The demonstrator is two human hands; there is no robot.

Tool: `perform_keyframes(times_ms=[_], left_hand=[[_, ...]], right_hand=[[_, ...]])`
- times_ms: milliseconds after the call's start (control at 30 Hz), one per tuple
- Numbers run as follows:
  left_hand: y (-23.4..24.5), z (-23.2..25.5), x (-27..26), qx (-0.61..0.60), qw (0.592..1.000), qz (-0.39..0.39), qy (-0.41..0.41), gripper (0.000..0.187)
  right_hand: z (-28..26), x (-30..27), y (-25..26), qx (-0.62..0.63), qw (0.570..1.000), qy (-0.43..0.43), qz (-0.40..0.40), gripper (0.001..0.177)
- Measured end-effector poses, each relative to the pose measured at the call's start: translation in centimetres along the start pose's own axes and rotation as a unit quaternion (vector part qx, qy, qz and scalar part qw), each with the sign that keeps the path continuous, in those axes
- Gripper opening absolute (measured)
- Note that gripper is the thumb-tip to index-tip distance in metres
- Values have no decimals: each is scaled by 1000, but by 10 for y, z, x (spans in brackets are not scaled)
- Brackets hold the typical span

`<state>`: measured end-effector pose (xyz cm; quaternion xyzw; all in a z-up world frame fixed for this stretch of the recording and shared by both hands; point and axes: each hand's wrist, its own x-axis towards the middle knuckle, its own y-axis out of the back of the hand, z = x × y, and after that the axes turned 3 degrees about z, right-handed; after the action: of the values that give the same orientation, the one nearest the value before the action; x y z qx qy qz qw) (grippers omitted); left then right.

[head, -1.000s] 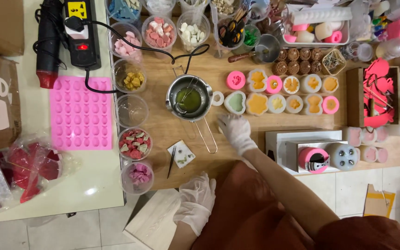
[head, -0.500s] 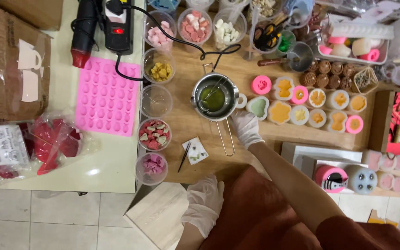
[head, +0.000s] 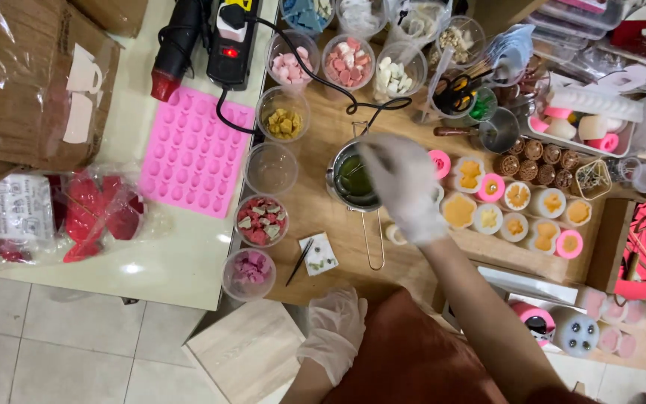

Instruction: The person dips a stick into a pot of green liquid to place drops into a mold, then picks up a pink mold and presses a metal tool into its center.

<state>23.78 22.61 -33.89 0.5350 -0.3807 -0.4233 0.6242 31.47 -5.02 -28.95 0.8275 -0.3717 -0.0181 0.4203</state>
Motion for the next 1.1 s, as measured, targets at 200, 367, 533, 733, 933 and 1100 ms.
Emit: perform_keyframes(times_ms=[200, 367, 533, 733, 933, 1100], left_hand=[[-5, 0, 11, -91, 981, -131, 113, 27], [-7, -1, 4, -36, 984, -87, 153, 36], [1, -4, 6, -69, 979, -105, 160, 34], [20, -4, 14, -135, 979, -95, 122, 33], [45, 16, 39, -85, 989, -119, 21, 30], [64, 58, 75, -61, 992, -43, -103, 28]], right_hand=[[-9, 78, -102, -44, 995, 67, -52, 17], [-3, 93, -105, -42, 995, 30, -88, 19], [-31, 94, -62, 15, 997, -64, -50, 22], [-50, 23, 69, 92, 988, -123, -9, 19], [-45, -73, 217, -8, 966, -239, 94, 19], [-39, -166, 299, -37, 919, -293, 261, 22]])
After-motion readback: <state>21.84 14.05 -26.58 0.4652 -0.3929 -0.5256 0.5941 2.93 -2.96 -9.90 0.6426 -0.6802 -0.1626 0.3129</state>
